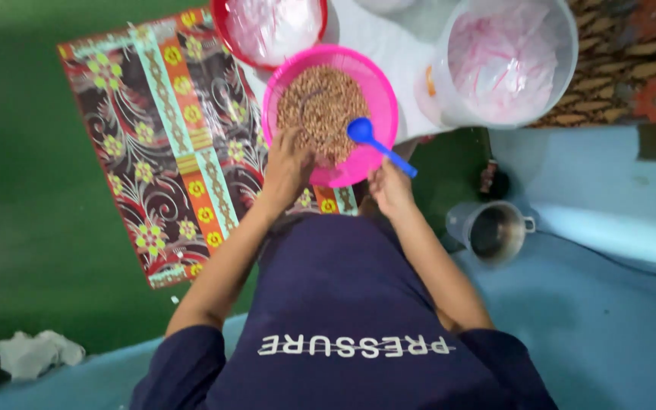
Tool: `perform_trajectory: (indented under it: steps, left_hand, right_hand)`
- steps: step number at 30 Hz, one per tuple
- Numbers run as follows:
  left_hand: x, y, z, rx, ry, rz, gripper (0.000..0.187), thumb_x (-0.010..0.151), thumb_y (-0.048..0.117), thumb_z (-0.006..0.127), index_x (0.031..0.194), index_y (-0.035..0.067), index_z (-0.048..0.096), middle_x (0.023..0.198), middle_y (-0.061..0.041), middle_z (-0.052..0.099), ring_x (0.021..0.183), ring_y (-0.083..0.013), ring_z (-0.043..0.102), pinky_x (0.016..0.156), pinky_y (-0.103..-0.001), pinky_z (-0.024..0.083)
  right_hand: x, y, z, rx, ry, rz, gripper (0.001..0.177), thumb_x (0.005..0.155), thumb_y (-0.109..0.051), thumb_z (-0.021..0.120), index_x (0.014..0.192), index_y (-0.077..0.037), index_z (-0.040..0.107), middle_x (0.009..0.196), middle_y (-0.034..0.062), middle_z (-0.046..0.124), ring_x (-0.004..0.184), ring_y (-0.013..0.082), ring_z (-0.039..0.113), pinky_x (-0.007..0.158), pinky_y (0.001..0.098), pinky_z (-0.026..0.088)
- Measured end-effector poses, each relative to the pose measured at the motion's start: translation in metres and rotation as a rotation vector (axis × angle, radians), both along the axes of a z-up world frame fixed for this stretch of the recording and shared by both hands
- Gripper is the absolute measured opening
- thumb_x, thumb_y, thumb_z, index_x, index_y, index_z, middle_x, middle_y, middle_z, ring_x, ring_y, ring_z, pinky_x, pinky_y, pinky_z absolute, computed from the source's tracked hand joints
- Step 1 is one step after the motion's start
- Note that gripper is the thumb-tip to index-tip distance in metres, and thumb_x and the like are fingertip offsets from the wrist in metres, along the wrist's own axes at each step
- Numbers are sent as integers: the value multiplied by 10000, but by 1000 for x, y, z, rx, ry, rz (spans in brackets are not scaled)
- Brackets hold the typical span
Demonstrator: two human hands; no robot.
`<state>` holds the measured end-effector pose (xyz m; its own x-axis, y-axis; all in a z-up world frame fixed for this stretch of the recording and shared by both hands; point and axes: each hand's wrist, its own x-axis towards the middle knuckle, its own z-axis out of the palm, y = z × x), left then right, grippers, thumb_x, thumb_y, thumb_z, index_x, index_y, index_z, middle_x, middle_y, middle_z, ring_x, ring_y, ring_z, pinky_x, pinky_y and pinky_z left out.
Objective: Scooping peanuts from a bowl into small plastic bags for packaging.
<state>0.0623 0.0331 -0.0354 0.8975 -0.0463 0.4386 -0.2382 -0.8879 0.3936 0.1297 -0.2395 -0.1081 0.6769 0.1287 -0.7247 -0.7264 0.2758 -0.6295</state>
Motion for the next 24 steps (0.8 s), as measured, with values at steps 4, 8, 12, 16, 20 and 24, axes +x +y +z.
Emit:
perform_trajectory:
  steps: [4, 8, 12, 16, 20, 24]
  left_hand:
    - [-13, -9, -18, -199, 252, -73, 53, 931, 119, 656, 970, 114, 693, 951, -109, 621, 959, -323, 669, 866, -417, 522]
    - [-18, -26, 41, -367, 412, -242, 62, 924, 117, 649, 960, 148, 689, 913, -105, 657, 910, -359, 699, 826, -428, 549]
    - [-23, -30, 70, -503, 487, -184, 200, 955, 180, 691, 1154, 171, 683, 876, -104, 738, 877, -347, 743, 786, -450, 573]
    - [-25, -24, 50, -495, 487, -49, 247, 902, 209, 752, 1146, 189, 721, 837, -78, 764, 839, -309, 750, 743, -452, 572]
    - [-24, -30, 52, -553, 466, -51, 90, 868, 201, 796, 945, 161, 773, 795, -99, 756, 783, -327, 747, 721, -424, 576]
    - [-27, -31, 49, -596, 439, -66, 65, 858, 162, 793, 899, 114, 778, 778, -141, 721, 786, -384, 727, 728, -452, 576]
  right_hand:
    - [-24, 0, 4, 1, 107, 257, 175, 953, -202, 645, 1092, -107, 595, 859, 49, 648, 711, 137, 645, 467, 105, 413]
    - [-24, 23, 60, -468, -590, 740, 543, 832, -256, 880, 1340, -235, 691, 1219, 101, 666, 959, 251, 740, 727, 334, 623]
    - [-17, 39, 120, -524, -864, 756, 169, 873, -210, 835, 1030, -149, 823, 897, 138, 764, 881, 352, 756, 720, 373, 623]
    - [-9, 42, 126, -501, -1165, 745, 90, 888, -266, 816, 970, -230, 821, 887, 18, 771, 866, 261, 743, 765, 363, 602]
    - [-6, 45, 116, -503, -1354, 808, 94, 882, -279, 814, 924, -199, 790, 893, 11, 764, 849, 263, 710, 793, 375, 572]
    - [-6, 45, 107, -446, -1360, 865, 97, 891, -256, 797, 864, -173, 756, 783, 42, 720, 767, 294, 687, 739, 392, 566]
